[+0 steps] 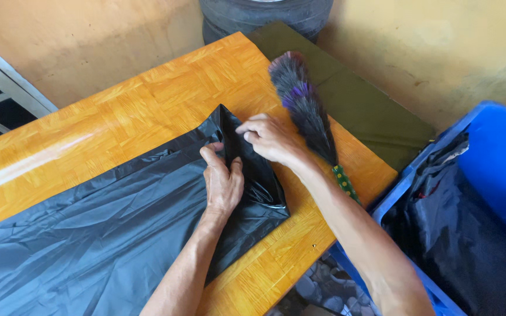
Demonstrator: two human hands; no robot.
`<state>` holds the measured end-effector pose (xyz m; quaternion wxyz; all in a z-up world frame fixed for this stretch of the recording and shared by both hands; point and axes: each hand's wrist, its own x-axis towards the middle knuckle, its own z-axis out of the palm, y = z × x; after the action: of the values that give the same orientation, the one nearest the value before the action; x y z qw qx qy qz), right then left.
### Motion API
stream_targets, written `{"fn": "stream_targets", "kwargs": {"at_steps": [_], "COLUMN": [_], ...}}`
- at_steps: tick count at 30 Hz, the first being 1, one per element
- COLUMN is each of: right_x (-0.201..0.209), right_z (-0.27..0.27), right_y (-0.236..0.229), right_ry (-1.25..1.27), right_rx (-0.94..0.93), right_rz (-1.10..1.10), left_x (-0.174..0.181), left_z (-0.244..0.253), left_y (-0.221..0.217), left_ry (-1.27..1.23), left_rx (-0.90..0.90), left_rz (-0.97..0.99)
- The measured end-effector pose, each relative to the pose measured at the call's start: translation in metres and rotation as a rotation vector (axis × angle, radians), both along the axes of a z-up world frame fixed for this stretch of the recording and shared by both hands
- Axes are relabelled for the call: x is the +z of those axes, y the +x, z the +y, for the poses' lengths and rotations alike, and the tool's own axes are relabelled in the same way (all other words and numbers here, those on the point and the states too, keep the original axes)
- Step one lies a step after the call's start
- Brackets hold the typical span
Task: The person folds a large piece of black fabric on a wooden table. They smooth the material, fold it into a long strip, and then fold it again into a compact rectangular shape.
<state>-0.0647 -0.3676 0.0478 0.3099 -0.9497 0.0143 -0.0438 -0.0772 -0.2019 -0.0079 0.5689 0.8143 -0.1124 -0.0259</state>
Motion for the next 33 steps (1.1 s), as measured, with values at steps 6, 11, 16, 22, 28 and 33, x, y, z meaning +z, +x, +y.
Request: {"fn": "stream_targets", "kwargs": {"at_steps": [6,11,16,22,28,33], "right_x": [-0.086,-0.036,0.031,0.041,-0.019,-0.034], "right_z": [-0.011,-0.002,0.011,0.012,0.012,0.027], "right_y": [0.097,0.029,-0.067,-0.149,-0.188,-0.189], "right_ry": [0.377,0.21,0.006,0.11,0.235,0.033], "right_rx": [0.015,0.042,0.052,-0.044,-0.067,-0.117], "right_rz": [-0.016,0.04,0.279,0.349,-0.07,-0.327], "left_x": [-0.001,0.007,0.008,0.014,0.023,0.011], "left_z": [-0.001,0.003,0.004,0.006,0.01,0.012], "left_y": [-0.001,-0.003,-0.003,-0.004,-0.011,-0.004], "left_ry": [-0.001,0.002,-0.035,-0.02,-0.088,0.006], "left_rx": [-0.004,-0.04,-0.046,-0.061,-0.142,-0.175], "left_rz": [-0.022,0.013,0.011,0.001,0.019,-0.046]}}
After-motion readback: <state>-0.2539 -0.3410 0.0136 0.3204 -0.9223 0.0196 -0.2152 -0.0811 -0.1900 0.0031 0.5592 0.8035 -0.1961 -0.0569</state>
